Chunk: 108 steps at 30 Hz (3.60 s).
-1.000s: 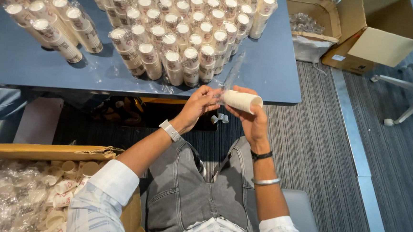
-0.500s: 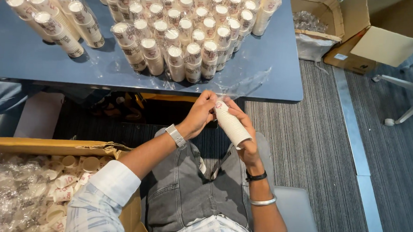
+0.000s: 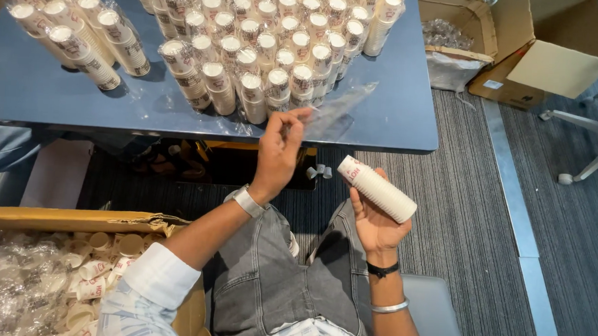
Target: Sorting and inspecting paper cups from a cardboard box and stacking them on a table.
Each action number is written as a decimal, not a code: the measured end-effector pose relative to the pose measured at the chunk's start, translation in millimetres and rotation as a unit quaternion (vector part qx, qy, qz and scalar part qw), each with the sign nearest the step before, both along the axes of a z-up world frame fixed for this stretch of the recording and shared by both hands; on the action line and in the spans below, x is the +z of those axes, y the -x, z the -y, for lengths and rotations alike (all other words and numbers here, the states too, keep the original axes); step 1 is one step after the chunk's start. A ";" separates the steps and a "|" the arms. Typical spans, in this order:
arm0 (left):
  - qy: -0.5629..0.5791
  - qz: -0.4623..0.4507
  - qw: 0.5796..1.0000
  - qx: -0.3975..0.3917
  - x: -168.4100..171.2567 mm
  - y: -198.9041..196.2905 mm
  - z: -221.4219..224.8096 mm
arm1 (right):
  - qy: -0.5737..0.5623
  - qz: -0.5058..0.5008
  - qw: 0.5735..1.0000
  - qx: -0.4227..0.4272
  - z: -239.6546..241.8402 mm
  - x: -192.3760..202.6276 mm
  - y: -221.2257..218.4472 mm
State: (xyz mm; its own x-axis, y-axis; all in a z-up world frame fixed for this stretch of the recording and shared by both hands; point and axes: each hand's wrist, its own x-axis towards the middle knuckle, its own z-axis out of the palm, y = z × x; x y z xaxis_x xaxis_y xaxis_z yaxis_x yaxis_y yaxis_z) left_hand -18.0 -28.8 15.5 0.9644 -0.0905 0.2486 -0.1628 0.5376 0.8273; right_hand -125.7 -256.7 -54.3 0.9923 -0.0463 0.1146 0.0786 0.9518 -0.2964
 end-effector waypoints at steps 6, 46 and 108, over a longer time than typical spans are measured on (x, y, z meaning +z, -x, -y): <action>-0.446 0.236 0.841 0.196 27.4 32.1 17.1 | 0.058 0.003 0.998 0.021 10.3 -4.1 25.0; -0.423 0.189 0.886 0.005 18.5 43.4 22.5 | 0.215 0.010 0.977 -0.002 -22.8 1.6 1.8; -0.558 0.305 0.769 -0.066 11.6 37.7 12.1 | 0.616 -0.070 0.761 -0.194 1.3 68.3 1.5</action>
State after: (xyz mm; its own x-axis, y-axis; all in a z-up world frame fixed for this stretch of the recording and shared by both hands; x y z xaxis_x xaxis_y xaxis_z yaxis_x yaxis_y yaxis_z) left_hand -55.6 -40.8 27.1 0.6628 -0.6625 0.3489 -0.7092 -0.4060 0.5763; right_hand -127.1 -258.0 14.0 0.9379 -0.2816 0.2025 0.1684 -0.1404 -0.9757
